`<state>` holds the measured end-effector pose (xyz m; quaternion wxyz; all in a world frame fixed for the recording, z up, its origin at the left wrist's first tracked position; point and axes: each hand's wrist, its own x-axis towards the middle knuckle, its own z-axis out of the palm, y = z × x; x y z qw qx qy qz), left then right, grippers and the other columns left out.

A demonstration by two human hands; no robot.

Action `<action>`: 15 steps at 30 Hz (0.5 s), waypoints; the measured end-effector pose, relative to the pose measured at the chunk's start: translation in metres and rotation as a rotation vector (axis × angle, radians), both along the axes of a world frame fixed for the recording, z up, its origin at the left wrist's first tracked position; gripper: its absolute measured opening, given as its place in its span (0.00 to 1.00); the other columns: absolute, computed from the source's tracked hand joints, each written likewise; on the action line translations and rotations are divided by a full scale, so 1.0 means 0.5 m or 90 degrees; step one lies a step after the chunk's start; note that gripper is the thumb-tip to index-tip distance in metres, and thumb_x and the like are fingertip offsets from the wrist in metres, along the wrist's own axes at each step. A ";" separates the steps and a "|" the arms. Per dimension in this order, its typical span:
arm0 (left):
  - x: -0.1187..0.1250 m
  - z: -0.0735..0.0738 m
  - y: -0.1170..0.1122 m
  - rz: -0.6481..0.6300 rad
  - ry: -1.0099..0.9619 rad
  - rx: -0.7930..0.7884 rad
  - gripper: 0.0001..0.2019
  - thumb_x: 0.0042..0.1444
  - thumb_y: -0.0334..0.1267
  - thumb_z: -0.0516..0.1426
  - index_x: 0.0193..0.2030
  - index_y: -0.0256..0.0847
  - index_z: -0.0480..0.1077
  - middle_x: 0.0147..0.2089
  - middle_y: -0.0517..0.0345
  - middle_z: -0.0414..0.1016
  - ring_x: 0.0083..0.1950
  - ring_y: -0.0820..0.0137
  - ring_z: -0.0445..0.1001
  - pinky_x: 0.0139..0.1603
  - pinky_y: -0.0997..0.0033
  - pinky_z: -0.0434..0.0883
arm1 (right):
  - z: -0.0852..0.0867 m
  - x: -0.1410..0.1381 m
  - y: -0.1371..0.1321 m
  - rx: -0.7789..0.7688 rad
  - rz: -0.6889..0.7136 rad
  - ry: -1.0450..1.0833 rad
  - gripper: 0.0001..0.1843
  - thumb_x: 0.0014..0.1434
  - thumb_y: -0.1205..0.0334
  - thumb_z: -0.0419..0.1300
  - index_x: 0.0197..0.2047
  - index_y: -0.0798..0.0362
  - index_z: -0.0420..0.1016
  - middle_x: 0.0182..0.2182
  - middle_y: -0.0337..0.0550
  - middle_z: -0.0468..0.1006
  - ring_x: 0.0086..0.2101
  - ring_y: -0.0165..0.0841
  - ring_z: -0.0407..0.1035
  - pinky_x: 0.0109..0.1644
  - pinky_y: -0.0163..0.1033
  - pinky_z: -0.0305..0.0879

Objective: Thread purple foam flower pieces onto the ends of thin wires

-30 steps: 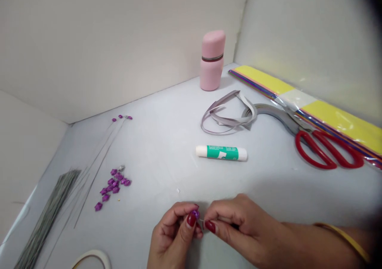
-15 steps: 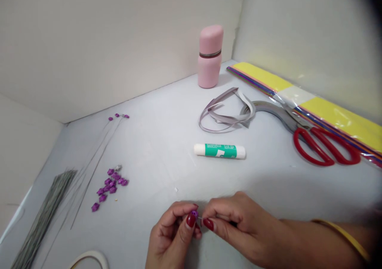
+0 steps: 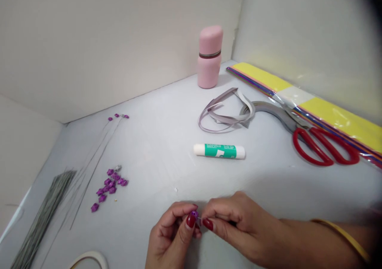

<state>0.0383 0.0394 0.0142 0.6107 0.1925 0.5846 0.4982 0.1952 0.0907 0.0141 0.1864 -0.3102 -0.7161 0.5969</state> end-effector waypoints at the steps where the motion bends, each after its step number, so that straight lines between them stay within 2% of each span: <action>1: 0.000 0.000 0.000 0.001 0.000 0.001 0.08 0.39 0.42 0.66 0.27 0.44 0.77 0.25 0.63 0.72 0.24 0.80 0.68 0.29 0.84 0.66 | -0.001 0.000 0.000 0.000 0.001 -0.001 0.11 0.59 0.69 0.49 0.37 0.53 0.73 0.28 0.36 0.76 0.26 0.25 0.67 0.31 0.27 0.61; 9: 0.002 -0.002 0.002 0.002 0.034 0.058 0.06 0.40 0.41 0.65 0.26 0.43 0.77 0.28 0.62 0.72 0.24 0.80 0.68 0.28 0.82 0.66 | -0.002 0.001 0.002 0.042 0.000 -0.064 0.11 0.59 0.64 0.49 0.35 0.53 0.73 0.23 0.35 0.73 0.21 0.24 0.62 0.26 0.27 0.57; 15: 0.000 -0.010 0.001 -0.004 0.044 0.073 0.05 0.40 0.39 0.65 0.25 0.43 0.77 0.27 0.63 0.71 0.23 0.80 0.68 0.28 0.81 0.66 | -0.007 0.002 0.002 0.098 -0.001 -0.106 0.10 0.58 0.64 0.50 0.33 0.53 0.72 0.20 0.34 0.71 0.20 0.24 0.61 0.25 0.27 0.55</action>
